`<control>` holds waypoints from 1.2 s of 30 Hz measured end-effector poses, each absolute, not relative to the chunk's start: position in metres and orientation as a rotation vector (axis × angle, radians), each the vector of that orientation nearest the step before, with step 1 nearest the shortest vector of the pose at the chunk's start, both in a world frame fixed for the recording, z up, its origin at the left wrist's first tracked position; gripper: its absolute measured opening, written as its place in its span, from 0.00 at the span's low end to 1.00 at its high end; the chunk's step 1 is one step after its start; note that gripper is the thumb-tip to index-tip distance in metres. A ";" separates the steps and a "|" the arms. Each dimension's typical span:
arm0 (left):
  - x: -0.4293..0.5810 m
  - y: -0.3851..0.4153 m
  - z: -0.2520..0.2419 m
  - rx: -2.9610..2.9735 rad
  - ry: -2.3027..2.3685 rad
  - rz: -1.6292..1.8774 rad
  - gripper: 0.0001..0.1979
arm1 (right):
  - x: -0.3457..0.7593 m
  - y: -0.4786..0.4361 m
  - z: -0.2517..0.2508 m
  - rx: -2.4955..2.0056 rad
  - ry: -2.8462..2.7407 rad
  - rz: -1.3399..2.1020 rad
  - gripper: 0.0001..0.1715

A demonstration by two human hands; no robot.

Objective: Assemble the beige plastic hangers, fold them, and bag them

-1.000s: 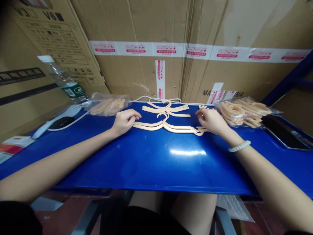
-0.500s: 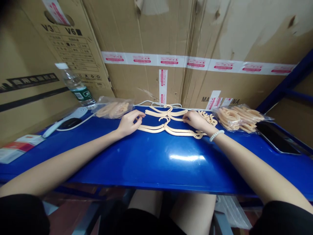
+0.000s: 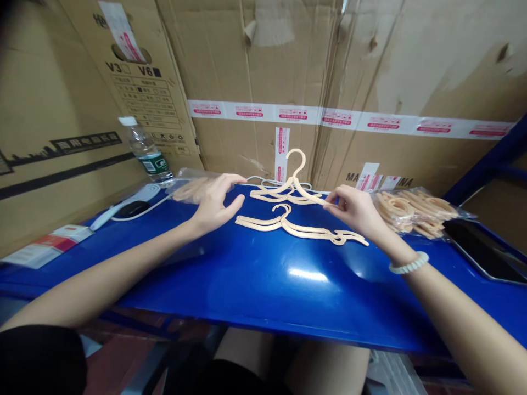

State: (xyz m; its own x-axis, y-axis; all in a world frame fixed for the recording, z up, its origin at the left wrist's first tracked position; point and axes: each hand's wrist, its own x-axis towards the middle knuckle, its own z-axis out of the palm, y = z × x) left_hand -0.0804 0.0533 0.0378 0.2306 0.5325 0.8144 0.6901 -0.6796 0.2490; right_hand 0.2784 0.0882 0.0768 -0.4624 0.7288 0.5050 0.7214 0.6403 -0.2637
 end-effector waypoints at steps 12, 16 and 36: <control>-0.058 0.045 -0.021 -2.617 -1.259 -1.328 0.11 | 0.281 0.072 0.048 -0.966 -2.282 0.295 0.14; -0.057 0.044 -0.021 -2.673 -1.252 -1.314 0.10 | 0.324 0.088 0.064 -1.239 -2.046 0.147 0.16; -0.056 0.044 -0.021 -2.654 -1.302 -1.354 0.10 | 0.360 0.129 0.030 -1.507 -2.531 -0.646 0.13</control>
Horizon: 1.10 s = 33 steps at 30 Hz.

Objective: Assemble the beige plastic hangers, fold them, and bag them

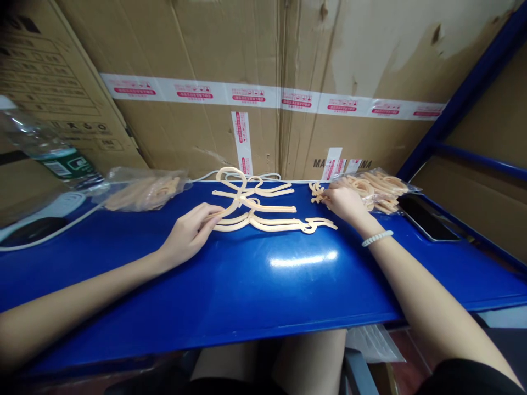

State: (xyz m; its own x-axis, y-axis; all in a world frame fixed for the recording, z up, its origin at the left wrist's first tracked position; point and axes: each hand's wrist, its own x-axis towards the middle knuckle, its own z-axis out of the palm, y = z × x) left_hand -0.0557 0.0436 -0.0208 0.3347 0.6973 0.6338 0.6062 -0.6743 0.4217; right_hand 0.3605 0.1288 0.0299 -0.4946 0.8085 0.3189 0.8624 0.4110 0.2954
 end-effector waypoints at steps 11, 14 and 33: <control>-0.056 0.042 -0.019 2.418 1.249 1.279 0.10 | 0.348 0.118 0.036 -1.605 -1.997 -0.402 0.11; -0.055 0.042 -0.018 2.379 1.280 1.295 0.10 | 0.337 0.109 0.040 -1.415 -1.593 0.083 0.07; -0.054 0.043 -0.013 2.297 1.323 1.366 0.08 | 0.273 0.068 0.031 -1.083 -1.069 1.293 0.18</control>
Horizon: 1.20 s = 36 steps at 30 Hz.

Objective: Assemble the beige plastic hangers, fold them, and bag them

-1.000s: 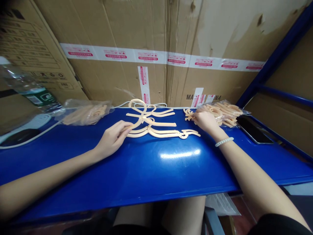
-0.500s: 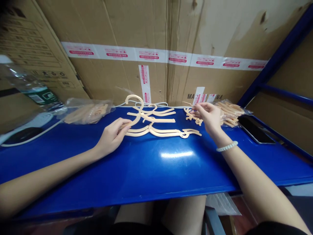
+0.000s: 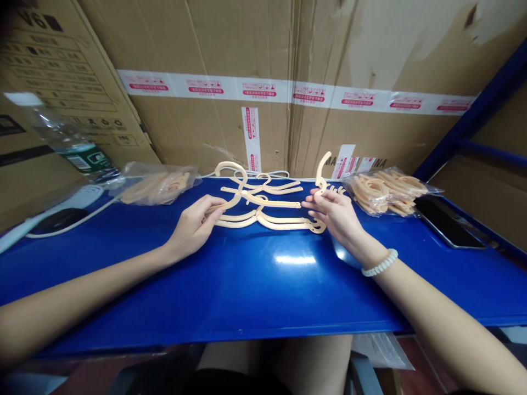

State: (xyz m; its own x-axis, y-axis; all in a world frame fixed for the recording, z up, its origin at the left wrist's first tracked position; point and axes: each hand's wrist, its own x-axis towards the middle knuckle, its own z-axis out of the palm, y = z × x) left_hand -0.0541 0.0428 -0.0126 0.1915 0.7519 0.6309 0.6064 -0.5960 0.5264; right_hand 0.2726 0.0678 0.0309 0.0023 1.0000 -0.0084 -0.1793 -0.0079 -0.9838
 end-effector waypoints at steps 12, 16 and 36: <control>-0.055 0.042 -0.012 2.332 1.263 1.370 0.08 | 0.271 0.064 0.038 -1.071 -1.297 1.446 0.22; -0.055 0.042 -0.012 2.356 1.251 1.385 0.08 | 0.273 0.066 0.041 -1.080 -1.288 1.538 0.19; -0.055 0.037 -0.010 2.469 1.249 1.338 0.10 | 0.265 0.062 0.035 -1.110 -1.378 1.382 0.21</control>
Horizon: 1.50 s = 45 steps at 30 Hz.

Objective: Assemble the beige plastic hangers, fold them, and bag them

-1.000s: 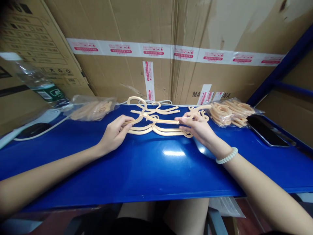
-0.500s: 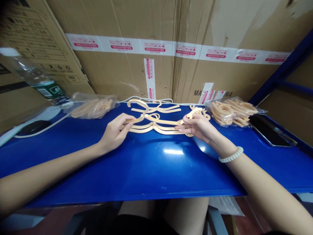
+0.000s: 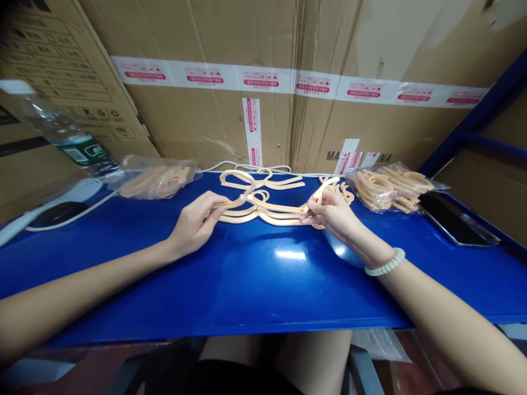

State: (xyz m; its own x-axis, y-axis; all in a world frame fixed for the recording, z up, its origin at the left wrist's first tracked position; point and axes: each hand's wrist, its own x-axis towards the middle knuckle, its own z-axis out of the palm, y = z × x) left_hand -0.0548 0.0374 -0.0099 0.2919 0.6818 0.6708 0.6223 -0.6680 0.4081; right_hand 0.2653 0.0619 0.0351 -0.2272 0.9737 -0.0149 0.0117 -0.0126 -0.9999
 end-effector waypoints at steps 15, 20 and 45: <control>-0.063 0.046 -0.005 2.571 1.388 1.149 0.08 | 0.265 0.063 0.037 -0.975 -1.389 0.988 0.21; -0.080 0.057 0.019 2.722 1.423 1.029 0.10 | 0.283 0.072 0.053 -0.936 -1.243 1.079 0.13; -0.092 0.051 0.027 2.958 1.061 0.266 0.04 | 0.335 0.100 0.058 -1.365 -2.701 0.804 0.18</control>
